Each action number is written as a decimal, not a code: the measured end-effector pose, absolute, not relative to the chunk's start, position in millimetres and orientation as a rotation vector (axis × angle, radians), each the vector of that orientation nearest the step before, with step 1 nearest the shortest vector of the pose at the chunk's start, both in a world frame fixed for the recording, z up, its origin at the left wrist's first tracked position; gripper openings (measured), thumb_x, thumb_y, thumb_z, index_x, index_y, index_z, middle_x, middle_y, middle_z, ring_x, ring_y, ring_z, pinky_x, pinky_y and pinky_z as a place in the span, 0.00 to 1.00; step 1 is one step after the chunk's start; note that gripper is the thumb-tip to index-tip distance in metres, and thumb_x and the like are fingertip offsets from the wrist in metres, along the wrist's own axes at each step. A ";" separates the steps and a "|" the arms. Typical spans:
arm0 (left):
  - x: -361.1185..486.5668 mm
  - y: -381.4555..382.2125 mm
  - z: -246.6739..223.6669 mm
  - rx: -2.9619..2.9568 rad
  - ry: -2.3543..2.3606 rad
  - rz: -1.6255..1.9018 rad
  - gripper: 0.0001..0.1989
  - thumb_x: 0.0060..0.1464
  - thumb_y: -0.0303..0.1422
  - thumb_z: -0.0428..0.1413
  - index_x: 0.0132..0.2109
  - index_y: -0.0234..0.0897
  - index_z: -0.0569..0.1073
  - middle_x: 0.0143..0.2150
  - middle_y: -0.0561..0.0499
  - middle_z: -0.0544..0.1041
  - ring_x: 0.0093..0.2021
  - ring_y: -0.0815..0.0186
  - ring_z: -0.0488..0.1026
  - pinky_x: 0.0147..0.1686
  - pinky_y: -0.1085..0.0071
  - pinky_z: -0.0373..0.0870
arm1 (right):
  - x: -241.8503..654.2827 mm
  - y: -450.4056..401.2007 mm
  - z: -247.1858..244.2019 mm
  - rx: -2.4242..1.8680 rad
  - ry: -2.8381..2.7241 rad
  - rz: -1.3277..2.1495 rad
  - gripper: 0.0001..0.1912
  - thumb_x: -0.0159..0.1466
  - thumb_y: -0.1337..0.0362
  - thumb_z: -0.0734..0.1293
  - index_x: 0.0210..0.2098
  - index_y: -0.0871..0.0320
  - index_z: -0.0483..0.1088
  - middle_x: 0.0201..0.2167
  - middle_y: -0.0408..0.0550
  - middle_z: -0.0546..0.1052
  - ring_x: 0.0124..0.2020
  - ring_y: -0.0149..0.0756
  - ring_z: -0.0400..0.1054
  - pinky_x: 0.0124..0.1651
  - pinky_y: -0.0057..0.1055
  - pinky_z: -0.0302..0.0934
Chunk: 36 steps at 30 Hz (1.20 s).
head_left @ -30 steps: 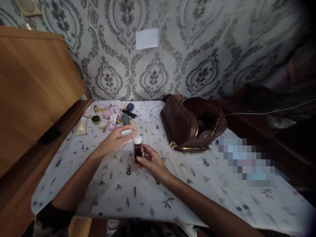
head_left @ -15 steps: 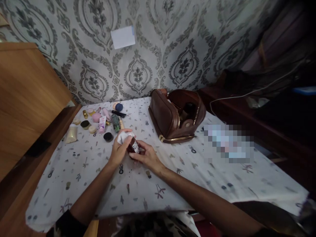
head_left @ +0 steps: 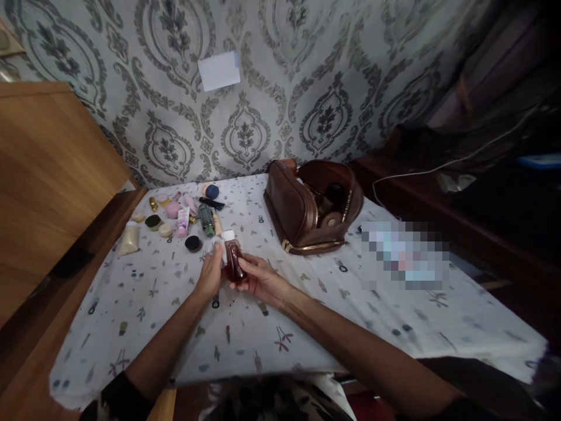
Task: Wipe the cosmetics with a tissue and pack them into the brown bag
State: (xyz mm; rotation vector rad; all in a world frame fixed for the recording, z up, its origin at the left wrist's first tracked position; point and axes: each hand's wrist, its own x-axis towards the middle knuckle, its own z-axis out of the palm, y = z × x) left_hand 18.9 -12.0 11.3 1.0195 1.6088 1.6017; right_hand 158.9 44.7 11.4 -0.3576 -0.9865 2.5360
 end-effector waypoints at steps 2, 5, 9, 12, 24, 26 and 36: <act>18.0 -12.5 10.4 1.069 1.716 1.608 0.29 0.60 0.58 0.45 0.46 0.40 0.77 0.48 0.46 0.79 0.60 0.56 0.69 0.61 0.63 0.63 | 156.8 44.2 8.2 -0.391 -1.015 2.491 0.29 0.51 0.51 0.78 0.42 0.61 0.68 0.31 0.46 0.80 0.25 0.32 0.77 0.25 0.21 0.67; 20.9 -12.5 10.6 1.127 1.722 1.636 0.28 0.61 0.56 0.45 0.53 0.41 0.75 0.56 0.47 0.75 0.67 0.58 0.61 0.68 0.62 0.52 | 153.6 44.2 3.0 -0.464 -1.038 2.396 0.32 0.48 0.52 0.80 0.44 0.59 0.65 0.30 0.44 0.79 0.25 0.33 0.77 0.25 0.22 0.65; 28.3 -11.7 6.7 1.284 1.668 1.551 0.29 0.64 0.51 0.45 0.63 0.39 0.67 0.66 0.44 0.67 0.69 0.57 0.57 0.69 0.59 0.49 | 152.1 47.6 -1.7 -0.566 -1.002 2.258 0.33 0.48 0.54 0.80 0.45 0.56 0.63 0.30 0.42 0.78 0.25 0.33 0.76 0.25 0.23 0.64; 32.4 -11.8 -0.7 1.501 1.699 1.482 0.29 0.65 0.47 0.45 0.67 0.38 0.60 0.69 0.42 0.61 0.70 0.58 0.56 0.69 0.58 0.48 | 152.5 51.2 -2.4 -0.585 -0.940 2.197 0.30 0.48 0.54 0.80 0.42 0.56 0.64 0.29 0.40 0.77 0.27 0.30 0.73 0.28 0.24 0.65; 39.8 -16.6 -11.3 1.922 1.832 1.399 0.37 0.65 0.40 0.49 0.73 0.41 0.40 0.73 0.38 0.49 0.73 0.54 0.46 0.70 0.53 0.48 | 154.3 58.1 0.4 -0.529 -0.821 2.355 0.25 0.50 0.48 0.77 0.41 0.56 0.74 0.34 0.42 0.78 0.31 0.30 0.71 0.32 0.26 0.66; 39.7 -17.1 -10.1 1.832 1.838 1.457 0.40 0.62 0.41 0.52 0.73 0.39 0.41 0.73 0.37 0.50 0.73 0.53 0.47 0.69 0.53 0.49 | 153.9 55.7 0.8 -0.529 -0.903 2.343 0.27 0.50 0.45 0.77 0.41 0.57 0.75 0.29 0.41 0.76 0.27 0.29 0.69 0.28 0.25 0.63; 31.5 -16.9 8.7 1.275 1.814 1.628 0.27 0.57 0.48 0.57 0.57 0.37 0.68 0.48 0.46 0.77 0.48 0.59 0.74 0.50 0.65 0.69 | 157.4 49.5 3.2 -0.483 -1.240 2.304 0.29 0.51 0.44 0.76 0.40 0.60 0.73 0.27 0.42 0.75 0.23 0.25 0.69 0.22 0.20 0.56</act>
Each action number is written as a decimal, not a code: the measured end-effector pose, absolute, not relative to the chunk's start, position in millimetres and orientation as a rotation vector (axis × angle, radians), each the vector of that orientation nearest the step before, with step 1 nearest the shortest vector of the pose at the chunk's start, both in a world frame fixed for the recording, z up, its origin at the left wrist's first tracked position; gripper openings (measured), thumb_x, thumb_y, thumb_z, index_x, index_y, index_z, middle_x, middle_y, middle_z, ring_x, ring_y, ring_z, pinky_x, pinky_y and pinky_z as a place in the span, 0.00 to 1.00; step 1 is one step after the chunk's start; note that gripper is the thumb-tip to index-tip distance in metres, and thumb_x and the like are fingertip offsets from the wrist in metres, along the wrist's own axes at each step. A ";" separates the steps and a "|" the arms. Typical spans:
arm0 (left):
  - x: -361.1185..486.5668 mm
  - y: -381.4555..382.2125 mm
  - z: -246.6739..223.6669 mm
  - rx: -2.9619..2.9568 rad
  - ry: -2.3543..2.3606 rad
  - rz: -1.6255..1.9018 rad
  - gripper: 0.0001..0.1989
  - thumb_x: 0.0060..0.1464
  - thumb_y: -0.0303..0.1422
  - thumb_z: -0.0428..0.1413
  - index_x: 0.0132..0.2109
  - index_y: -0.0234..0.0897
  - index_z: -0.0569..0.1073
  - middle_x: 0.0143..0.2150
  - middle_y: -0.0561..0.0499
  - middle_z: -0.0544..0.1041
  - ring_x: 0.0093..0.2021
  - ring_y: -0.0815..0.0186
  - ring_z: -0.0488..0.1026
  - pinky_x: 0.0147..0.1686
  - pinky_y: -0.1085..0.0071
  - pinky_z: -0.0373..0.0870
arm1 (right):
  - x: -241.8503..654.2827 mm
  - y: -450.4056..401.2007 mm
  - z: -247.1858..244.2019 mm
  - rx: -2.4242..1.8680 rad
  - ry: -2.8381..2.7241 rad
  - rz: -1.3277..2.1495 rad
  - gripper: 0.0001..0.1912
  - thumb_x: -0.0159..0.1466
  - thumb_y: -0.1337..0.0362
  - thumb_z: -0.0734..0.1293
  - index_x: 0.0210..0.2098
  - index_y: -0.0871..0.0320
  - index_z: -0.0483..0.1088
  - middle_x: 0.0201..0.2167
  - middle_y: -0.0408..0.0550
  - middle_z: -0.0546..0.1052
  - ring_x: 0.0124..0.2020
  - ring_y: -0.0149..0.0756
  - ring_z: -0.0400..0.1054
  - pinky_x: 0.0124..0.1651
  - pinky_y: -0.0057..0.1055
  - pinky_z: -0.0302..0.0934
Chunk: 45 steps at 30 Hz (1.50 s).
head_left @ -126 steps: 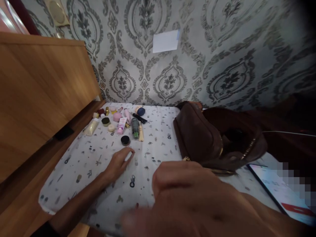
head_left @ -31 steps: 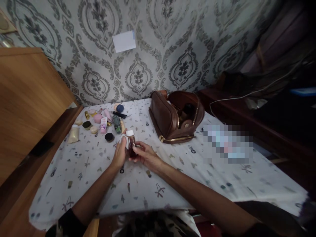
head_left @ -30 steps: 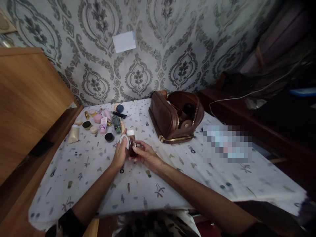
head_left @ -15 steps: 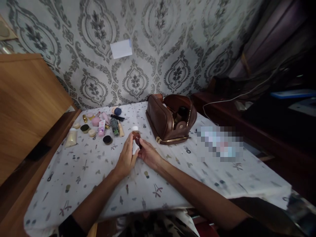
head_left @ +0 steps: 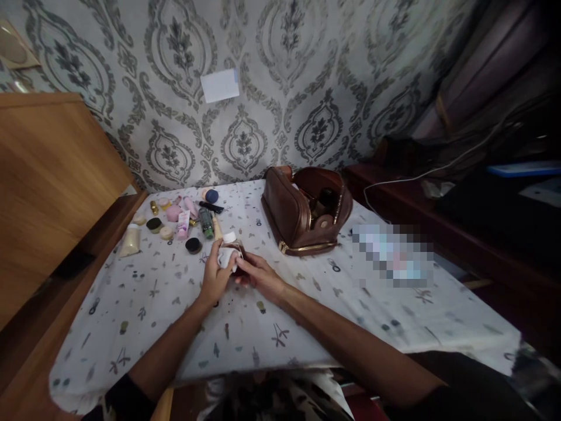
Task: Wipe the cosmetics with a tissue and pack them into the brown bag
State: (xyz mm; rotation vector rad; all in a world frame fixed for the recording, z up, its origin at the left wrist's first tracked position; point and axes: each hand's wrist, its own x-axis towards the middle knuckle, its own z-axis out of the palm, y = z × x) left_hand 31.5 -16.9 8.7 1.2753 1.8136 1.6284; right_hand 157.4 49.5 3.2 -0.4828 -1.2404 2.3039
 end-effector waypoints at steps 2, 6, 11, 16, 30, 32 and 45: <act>28.8 -17.0 11.0 1.197 1.790 1.670 0.24 0.57 0.52 0.54 0.48 0.36 0.73 0.40 0.48 0.78 0.41 0.62 0.75 0.43 0.70 0.70 | 158.1 48.7 3.3 -0.463 -1.281 2.302 0.27 0.51 0.46 0.76 0.40 0.60 0.72 0.28 0.42 0.75 0.22 0.24 0.68 0.22 0.20 0.56; 24.5 -15.7 12.4 0.920 1.748 1.686 0.30 0.57 0.60 0.48 0.36 0.36 0.76 0.29 0.50 0.77 0.32 0.64 0.74 0.35 0.71 0.70 | 157.1 47.5 2.3 -0.411 -1.294 2.328 0.26 0.55 0.46 0.74 0.41 0.59 0.68 0.27 0.41 0.75 0.20 0.26 0.70 0.19 0.21 0.54; 25.9 -13.4 11.6 0.938 1.678 1.638 0.32 0.58 0.59 0.46 0.43 0.35 0.78 0.36 0.47 0.80 0.42 0.60 0.76 0.45 0.68 0.70 | 154.6 49.2 -0.2 -0.415 -1.124 2.359 0.26 0.56 0.45 0.73 0.40 0.55 0.60 0.26 0.39 0.76 0.22 0.32 0.74 0.18 0.20 0.54; 28.2 -14.3 6.9 1.221 1.553 1.473 0.30 0.56 0.49 0.58 0.61 0.39 0.69 0.54 0.46 0.76 0.54 0.59 0.72 0.54 0.67 0.67 | 152.9 53.7 0.0 -0.465 -0.920 2.317 0.26 0.52 0.46 0.76 0.37 0.55 0.63 0.23 0.36 0.74 0.20 0.28 0.70 0.18 0.20 0.56; 29.6 -18.9 6.0 1.264 1.565 1.570 0.23 0.52 0.45 0.60 0.51 0.38 0.69 0.37 0.52 0.75 0.35 0.67 0.71 0.36 0.72 0.71 | 155.2 50.5 3.2 -0.625 -1.138 2.406 0.31 0.55 0.36 0.68 0.35 0.60 0.68 0.19 0.39 0.71 0.12 0.23 0.60 0.12 0.21 0.46; 27.1 -17.6 5.6 1.254 1.645 1.616 0.21 0.54 0.50 0.57 0.45 0.37 0.72 0.34 0.52 0.74 0.33 0.67 0.70 0.35 0.72 0.70 | 154.7 48.1 3.4 -0.550 -1.169 2.416 0.31 0.49 0.39 0.74 0.36 0.59 0.66 0.19 0.37 0.71 0.12 0.22 0.59 0.13 0.20 0.44; 23.6 -14.7 9.6 0.966 1.716 1.646 0.29 0.54 0.61 0.49 0.34 0.37 0.72 0.24 0.53 0.71 0.25 0.68 0.67 0.25 0.73 0.65 | 157.7 45.4 9.2 -0.486 -1.052 2.521 0.29 0.47 0.46 0.78 0.36 0.58 0.68 0.26 0.38 0.74 0.22 0.25 0.69 0.19 0.19 0.54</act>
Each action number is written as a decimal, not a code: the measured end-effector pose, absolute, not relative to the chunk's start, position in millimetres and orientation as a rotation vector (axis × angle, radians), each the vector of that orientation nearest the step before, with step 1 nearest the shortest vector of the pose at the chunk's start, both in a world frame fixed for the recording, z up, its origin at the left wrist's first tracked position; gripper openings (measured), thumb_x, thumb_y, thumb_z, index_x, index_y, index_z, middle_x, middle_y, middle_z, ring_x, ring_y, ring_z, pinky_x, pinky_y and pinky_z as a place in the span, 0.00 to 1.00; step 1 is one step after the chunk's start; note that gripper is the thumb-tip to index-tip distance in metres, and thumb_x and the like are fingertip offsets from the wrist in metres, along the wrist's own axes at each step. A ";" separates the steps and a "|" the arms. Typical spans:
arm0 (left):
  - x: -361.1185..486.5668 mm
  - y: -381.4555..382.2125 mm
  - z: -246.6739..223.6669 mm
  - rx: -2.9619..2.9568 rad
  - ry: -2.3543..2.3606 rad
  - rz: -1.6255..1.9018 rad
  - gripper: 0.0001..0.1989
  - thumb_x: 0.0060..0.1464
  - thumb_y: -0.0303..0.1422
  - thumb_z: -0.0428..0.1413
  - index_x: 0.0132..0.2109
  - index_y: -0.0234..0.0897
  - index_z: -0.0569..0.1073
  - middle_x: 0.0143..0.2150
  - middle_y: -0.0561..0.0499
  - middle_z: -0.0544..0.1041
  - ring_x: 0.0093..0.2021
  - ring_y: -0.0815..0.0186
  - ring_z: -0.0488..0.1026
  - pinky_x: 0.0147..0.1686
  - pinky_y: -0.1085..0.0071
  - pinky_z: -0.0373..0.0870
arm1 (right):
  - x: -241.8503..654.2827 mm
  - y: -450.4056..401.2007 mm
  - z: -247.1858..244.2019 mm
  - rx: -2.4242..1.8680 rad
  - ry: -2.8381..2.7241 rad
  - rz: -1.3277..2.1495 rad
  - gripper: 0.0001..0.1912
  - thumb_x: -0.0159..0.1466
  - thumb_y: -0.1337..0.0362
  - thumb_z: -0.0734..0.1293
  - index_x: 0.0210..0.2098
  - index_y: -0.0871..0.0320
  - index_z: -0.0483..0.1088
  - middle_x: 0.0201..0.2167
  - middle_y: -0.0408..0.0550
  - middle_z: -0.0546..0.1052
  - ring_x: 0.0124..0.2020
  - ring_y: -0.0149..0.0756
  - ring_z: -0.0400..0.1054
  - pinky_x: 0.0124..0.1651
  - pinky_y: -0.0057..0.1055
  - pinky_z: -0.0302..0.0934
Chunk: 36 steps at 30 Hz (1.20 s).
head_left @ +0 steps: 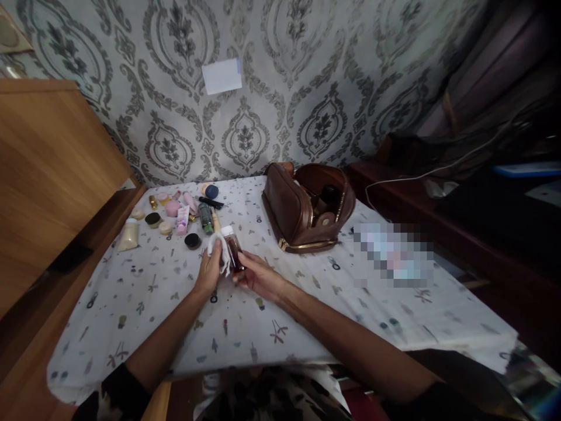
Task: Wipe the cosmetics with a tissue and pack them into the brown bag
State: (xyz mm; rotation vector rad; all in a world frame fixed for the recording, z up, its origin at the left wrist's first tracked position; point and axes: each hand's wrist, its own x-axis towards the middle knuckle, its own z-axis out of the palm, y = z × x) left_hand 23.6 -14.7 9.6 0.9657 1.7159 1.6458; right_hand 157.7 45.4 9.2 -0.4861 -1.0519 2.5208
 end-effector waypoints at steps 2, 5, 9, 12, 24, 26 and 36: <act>22.3 -13.2 5.8 1.022 1.607 1.640 0.25 0.54 0.57 0.54 0.40 0.37 0.74 0.29 0.52 0.74 0.28 0.68 0.70 0.27 0.74 0.67 | 158.0 47.0 8.9 -0.494 -1.008 2.502 0.28 0.48 0.46 0.78 0.36 0.60 0.71 0.27 0.41 0.75 0.23 0.25 0.69 0.19 0.19 0.54; 22.3 -12.1 4.4 1.090 1.477 1.619 0.27 0.50 0.48 0.62 0.54 0.40 0.71 0.43 0.50 0.77 0.38 0.66 0.74 0.35 0.74 0.71 | 158.5 49.9 8.7 -0.518 -0.940 2.454 0.25 0.49 0.47 0.78 0.35 0.61 0.73 0.26 0.41 0.75 0.23 0.23 0.68 0.18 0.18 0.52; 25.4 -12.8 9.0 1.079 1.366 1.561 0.39 0.43 0.41 0.67 0.61 0.42 0.63 0.50 0.47 0.75 0.41 0.64 0.74 0.38 0.72 0.72 | 158.0 53.5 7.4 -0.528 -0.860 2.410 0.26 0.47 0.50 0.80 0.37 0.60 0.73 0.25 0.39 0.75 0.21 0.23 0.66 0.19 0.18 0.55; 25.9 -13.1 10.8 1.084 1.379 1.579 0.37 0.43 0.40 0.67 0.59 0.42 0.64 0.48 0.49 0.75 0.39 0.66 0.74 0.37 0.73 0.71 | 156.8 54.6 4.5 -0.522 -0.836 2.402 0.25 0.47 0.52 0.80 0.36 0.58 0.70 0.24 0.37 0.75 0.19 0.23 0.66 0.19 0.19 0.57; 16.1 -7.1 2.2 0.894 1.651 1.841 0.24 0.53 0.55 0.57 0.37 0.36 0.74 0.30 0.54 0.74 0.29 0.70 0.69 0.31 0.76 0.68 | 154.6 48.4 2.6 -0.462 -1.030 2.445 0.22 0.50 0.57 0.79 0.38 0.63 0.74 0.29 0.46 0.79 0.22 0.24 0.71 0.24 0.18 0.63; 17.0 -6.0 1.4 0.833 1.590 1.830 0.25 0.51 0.56 0.57 0.40 0.36 0.74 0.32 0.53 0.75 0.30 0.69 0.71 0.31 0.75 0.68 | 155.9 50.0 4.4 -0.470 -1.017 2.451 0.20 0.51 0.57 0.79 0.37 0.63 0.74 0.29 0.45 0.79 0.20 0.23 0.69 0.21 0.18 0.59; 17.0 -12.4 19.0 1.012 1.243 1.659 0.27 0.49 0.43 0.64 0.55 0.40 0.72 0.52 0.46 0.77 0.48 0.61 0.75 0.45 0.70 0.72 | 159.6 55.9 9.2 -0.473 -0.818 2.421 0.22 0.51 0.58 0.79 0.41 0.56 0.69 0.28 0.39 0.77 0.18 0.22 0.66 0.18 0.18 0.54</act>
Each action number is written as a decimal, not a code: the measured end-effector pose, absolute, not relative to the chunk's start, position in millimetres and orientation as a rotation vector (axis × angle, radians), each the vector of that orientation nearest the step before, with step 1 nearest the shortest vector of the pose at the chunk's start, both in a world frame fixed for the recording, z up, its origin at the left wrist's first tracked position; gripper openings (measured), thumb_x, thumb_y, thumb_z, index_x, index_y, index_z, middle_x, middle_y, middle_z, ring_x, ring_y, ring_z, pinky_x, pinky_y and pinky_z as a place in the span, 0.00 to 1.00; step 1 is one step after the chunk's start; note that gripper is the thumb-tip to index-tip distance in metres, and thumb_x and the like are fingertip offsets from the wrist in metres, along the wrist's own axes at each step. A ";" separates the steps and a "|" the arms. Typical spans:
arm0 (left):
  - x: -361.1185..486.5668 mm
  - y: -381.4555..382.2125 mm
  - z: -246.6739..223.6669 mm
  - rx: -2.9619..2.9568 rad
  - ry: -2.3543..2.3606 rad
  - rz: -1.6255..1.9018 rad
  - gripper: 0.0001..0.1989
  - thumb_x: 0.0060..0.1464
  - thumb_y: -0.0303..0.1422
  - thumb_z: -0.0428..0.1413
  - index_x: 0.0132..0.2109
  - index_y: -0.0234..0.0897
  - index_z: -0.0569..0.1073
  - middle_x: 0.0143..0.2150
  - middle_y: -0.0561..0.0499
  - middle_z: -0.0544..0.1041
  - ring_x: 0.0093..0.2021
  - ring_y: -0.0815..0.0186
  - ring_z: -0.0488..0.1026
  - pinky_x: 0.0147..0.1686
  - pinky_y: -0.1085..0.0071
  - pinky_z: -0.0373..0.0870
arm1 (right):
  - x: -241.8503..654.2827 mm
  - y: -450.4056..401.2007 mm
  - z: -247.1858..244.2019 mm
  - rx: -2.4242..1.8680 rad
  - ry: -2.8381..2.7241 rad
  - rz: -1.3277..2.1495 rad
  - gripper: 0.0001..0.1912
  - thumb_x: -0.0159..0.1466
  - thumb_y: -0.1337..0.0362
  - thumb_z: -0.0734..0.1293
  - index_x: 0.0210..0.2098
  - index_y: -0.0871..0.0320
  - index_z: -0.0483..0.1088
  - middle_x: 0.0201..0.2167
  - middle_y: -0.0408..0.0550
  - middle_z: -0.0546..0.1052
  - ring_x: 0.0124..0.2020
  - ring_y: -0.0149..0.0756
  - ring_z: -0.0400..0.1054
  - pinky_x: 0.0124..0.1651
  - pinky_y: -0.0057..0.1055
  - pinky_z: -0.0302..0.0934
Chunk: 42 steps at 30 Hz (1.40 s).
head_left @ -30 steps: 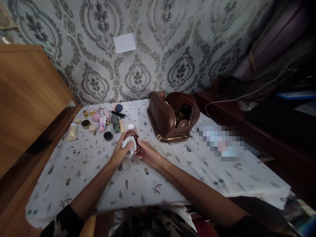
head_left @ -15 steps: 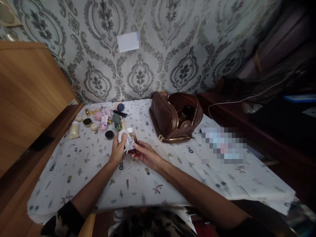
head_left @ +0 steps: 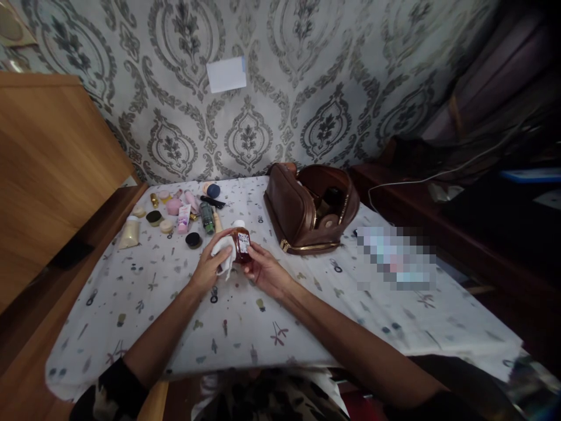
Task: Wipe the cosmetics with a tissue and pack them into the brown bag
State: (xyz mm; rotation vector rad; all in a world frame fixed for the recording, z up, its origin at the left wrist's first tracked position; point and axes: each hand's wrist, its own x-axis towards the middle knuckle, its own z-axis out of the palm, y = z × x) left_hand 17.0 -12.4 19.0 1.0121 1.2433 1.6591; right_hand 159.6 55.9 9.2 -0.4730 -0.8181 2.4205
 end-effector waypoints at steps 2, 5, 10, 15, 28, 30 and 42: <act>17.0 -13.1 19.7 1.054 1.221 1.635 0.32 0.46 0.41 0.66 0.58 0.41 0.69 0.54 0.45 0.76 0.48 0.60 0.75 0.44 0.70 0.72 | 159.9 56.6 9.1 -0.450 -0.817 2.438 0.21 0.52 0.57 0.78 0.39 0.57 0.70 0.27 0.39 0.76 0.19 0.23 0.67 0.19 0.18 0.54; 18.7 -13.3 17.6 1.120 1.245 1.616 0.34 0.43 0.42 0.68 0.57 0.40 0.68 0.52 0.46 0.76 0.45 0.60 0.75 0.42 0.70 0.72 | 160.2 55.7 8.3 -0.439 -0.903 2.449 0.20 0.54 0.54 0.77 0.38 0.58 0.71 0.25 0.39 0.74 0.21 0.24 0.67 0.20 0.19 0.55; 20.2 -15.1 11.0 1.107 1.495 1.606 0.25 0.50 0.49 0.62 0.50 0.39 0.72 0.39 0.51 0.77 0.36 0.66 0.73 0.36 0.73 0.71 | 161.2 50.6 8.9 -0.454 -1.097 2.445 0.25 0.52 0.48 0.77 0.40 0.58 0.71 0.27 0.40 0.74 0.22 0.24 0.67 0.20 0.20 0.54; 18.4 -13.0 8.1 0.917 1.604 1.659 0.26 0.53 0.58 0.54 0.34 0.37 0.74 0.25 0.53 0.73 0.25 0.70 0.67 0.26 0.75 0.67 | 160.5 46.8 8.7 -0.468 -1.230 2.384 0.26 0.49 0.52 0.79 0.39 0.59 0.70 0.27 0.40 0.74 0.20 0.22 0.64 0.20 0.19 0.52; 15.5 -12.7 12.2 1.033 1.266 1.570 0.33 0.43 0.39 0.68 0.57 0.41 0.72 0.52 0.47 0.77 0.43 0.62 0.75 0.39 0.73 0.71 | 162.0 56.9 11.8 -0.398 -0.874 2.510 0.15 0.62 0.53 0.70 0.41 0.57 0.68 0.29 0.41 0.76 0.27 0.33 0.76 0.23 0.22 0.59; 16.7 -12.5 12.2 1.015 1.272 1.574 0.34 0.41 0.39 0.69 0.57 0.41 0.72 0.51 0.48 0.77 0.42 0.63 0.75 0.40 0.73 0.71 | 162.3 58.0 11.4 -0.393 -0.866 2.568 0.15 0.63 0.52 0.68 0.42 0.56 0.69 0.30 0.42 0.77 0.28 0.33 0.76 0.23 0.23 0.58; 16.9 -11.4 4.1 0.820 1.355 1.581 0.29 0.51 0.57 0.57 0.44 0.33 0.78 0.30 0.50 0.78 0.31 0.66 0.73 0.33 0.73 0.69 | 161.8 49.7 6.8 -0.424 -1.195 2.345 0.22 0.48 0.58 0.79 0.41 0.57 0.76 0.35 0.43 0.77 0.30 0.26 0.66 0.26 0.21 0.52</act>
